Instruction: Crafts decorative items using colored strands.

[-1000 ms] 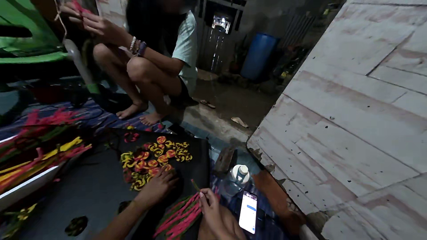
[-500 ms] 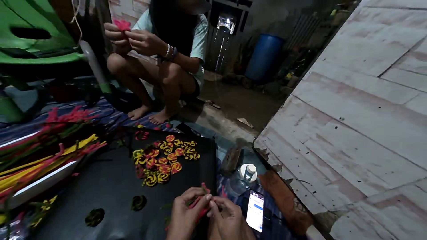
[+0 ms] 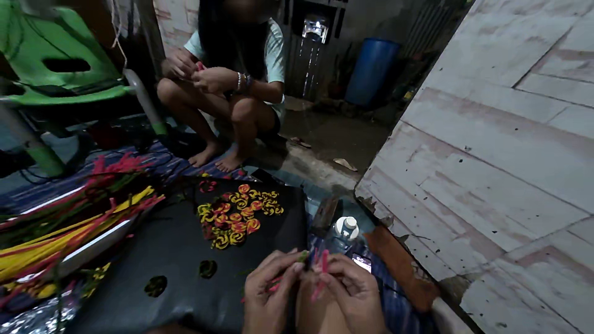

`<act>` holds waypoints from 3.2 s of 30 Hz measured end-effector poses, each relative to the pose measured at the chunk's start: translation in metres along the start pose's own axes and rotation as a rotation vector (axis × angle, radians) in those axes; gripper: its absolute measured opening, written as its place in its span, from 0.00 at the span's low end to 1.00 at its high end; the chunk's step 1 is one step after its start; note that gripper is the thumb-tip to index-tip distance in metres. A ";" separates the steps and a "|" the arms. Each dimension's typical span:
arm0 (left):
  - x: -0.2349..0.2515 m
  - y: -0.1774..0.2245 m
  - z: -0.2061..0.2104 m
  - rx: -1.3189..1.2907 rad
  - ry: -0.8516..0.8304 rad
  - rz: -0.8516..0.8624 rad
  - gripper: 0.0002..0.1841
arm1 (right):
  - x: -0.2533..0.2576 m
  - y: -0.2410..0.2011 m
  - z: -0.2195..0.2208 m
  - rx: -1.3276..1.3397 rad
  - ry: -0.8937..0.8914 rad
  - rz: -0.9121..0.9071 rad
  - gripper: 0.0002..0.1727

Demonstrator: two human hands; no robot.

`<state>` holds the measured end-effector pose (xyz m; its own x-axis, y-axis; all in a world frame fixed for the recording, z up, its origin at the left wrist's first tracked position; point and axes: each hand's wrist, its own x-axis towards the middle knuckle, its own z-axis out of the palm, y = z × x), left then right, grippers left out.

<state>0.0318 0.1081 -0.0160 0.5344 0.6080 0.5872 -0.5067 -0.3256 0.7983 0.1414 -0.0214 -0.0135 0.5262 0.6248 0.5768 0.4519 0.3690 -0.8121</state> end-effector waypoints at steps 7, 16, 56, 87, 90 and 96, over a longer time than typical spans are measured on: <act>-0.005 0.042 0.009 0.076 -0.139 0.002 0.09 | -0.003 -0.026 -0.029 0.071 -0.057 0.048 0.17; -0.014 0.040 0.032 -0.096 -0.077 -0.087 0.09 | 0.000 -0.022 -0.023 -0.055 0.098 -0.145 0.12; -0.059 0.035 0.032 -0.227 0.059 -0.219 0.15 | -0.021 -0.024 -0.015 0.048 -0.148 0.012 0.08; -0.046 0.016 0.040 -0.337 0.282 -0.624 0.12 | -0.007 0.010 0.001 0.088 -0.032 0.256 0.05; -0.045 0.012 0.039 -0.371 0.315 -0.624 0.17 | -0.005 0.015 0.002 0.152 -0.026 0.331 0.05; -0.041 0.008 0.043 -0.361 0.367 -0.649 0.13 | -0.006 0.021 0.000 0.211 -0.059 0.321 0.07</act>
<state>0.0348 0.0496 -0.0277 0.5725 0.8129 -0.1069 -0.3927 0.3864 0.8346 0.1476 -0.0179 -0.0338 0.5717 0.7677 0.2895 0.1099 0.2780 -0.9543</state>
